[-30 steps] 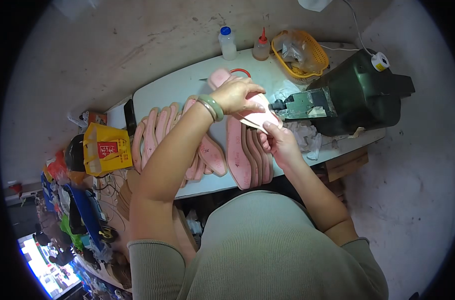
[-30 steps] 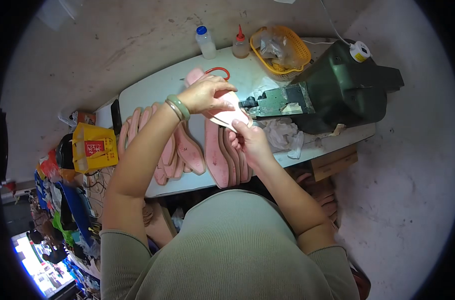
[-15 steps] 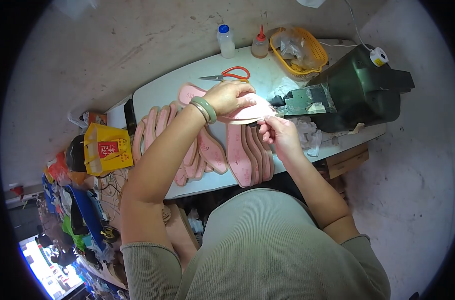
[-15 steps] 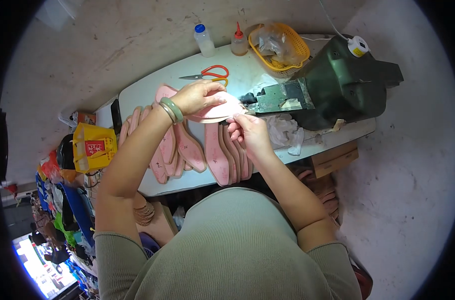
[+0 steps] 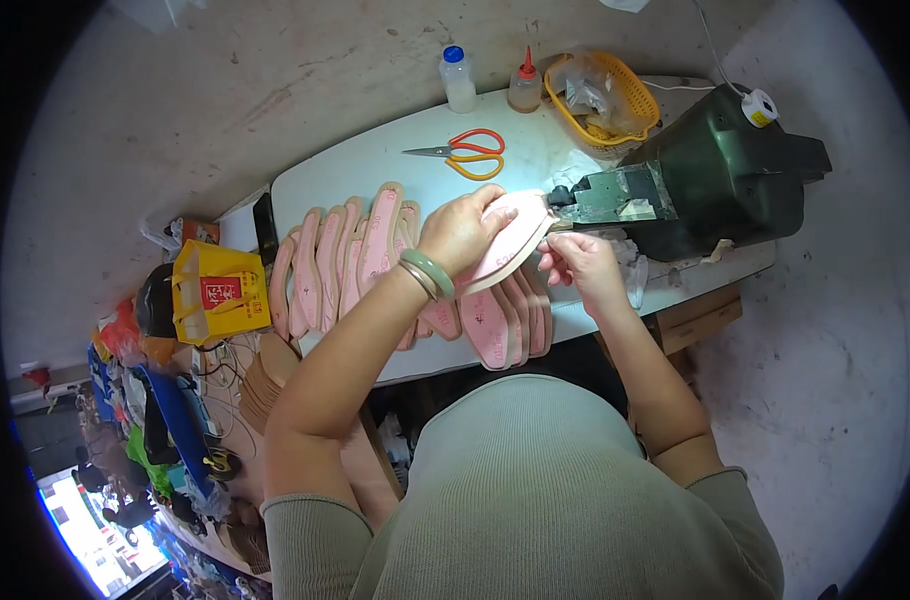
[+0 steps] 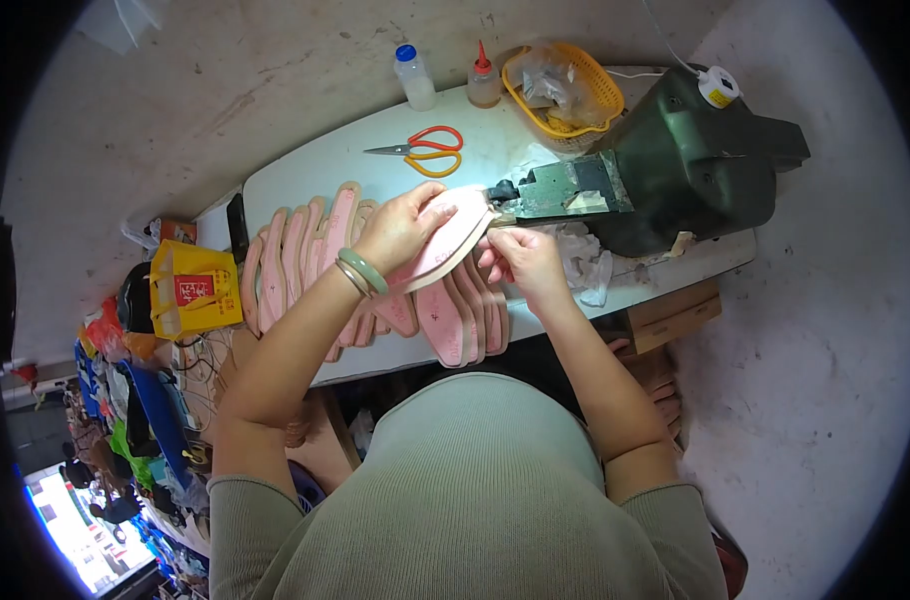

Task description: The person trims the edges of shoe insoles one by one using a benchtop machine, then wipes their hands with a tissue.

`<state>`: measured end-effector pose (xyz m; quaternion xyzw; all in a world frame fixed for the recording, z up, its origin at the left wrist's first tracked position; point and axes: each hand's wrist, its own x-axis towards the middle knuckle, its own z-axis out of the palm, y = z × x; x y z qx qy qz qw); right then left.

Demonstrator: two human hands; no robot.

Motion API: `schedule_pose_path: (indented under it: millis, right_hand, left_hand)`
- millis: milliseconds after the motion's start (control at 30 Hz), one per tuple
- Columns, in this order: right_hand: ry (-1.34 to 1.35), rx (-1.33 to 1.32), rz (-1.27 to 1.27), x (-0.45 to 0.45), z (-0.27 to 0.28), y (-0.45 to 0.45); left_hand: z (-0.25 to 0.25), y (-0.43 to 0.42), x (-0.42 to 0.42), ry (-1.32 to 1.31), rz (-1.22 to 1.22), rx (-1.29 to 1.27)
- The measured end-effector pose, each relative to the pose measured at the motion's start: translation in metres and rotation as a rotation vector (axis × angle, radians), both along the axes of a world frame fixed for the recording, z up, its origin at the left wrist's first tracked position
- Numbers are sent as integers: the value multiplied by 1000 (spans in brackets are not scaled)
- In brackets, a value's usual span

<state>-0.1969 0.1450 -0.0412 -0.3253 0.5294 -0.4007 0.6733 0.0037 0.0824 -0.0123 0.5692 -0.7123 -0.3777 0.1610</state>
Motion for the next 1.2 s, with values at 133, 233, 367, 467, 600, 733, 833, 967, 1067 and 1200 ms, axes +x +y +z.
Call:
schedule_pose_path:
  millis: [133, 233, 367, 467, 600, 733, 833, 967, 1067, 1200]
  right_hand:
    - [-27, -12, 47, 0, -13, 19]
    - [-62, -117, 36, 6, -22, 42]
    - [-75, -75, 50, 15, -16, 70]
    - [45, 33, 98, 17, -15, 76]
    - [45, -168, -47, 19, -23, 60]
    - [251, -312, -33, 12, -24, 36]
    - [511, -428, 1, 9, -17, 18]
    - [618, -523, -25, 6, -8, 5]
    - [196, -197, 12, -16, -30, 9]
    - [-334, 31, 66, -20, -15, 56]
  left_hand:
    - [0, 18, -10, 2, 77, 39]
    - [-4, 29, -20, 28, 119, 5]
    - [-11, 36, -31, 25, 174, -114]
    - [-11, 34, -34, -7, 204, -96]
    - [-9, 22, -34, 2, 224, -94]
    - [-14, 8, -30, 81, 297, -109]
    - [-22, -1, -30, 159, 389, -135]
    - [-31, -8, -37, 253, 551, -189]
    - [-47, -16, -39, 340, 650, -202]
    - [-51, -24, -40, 398, 742, -233]
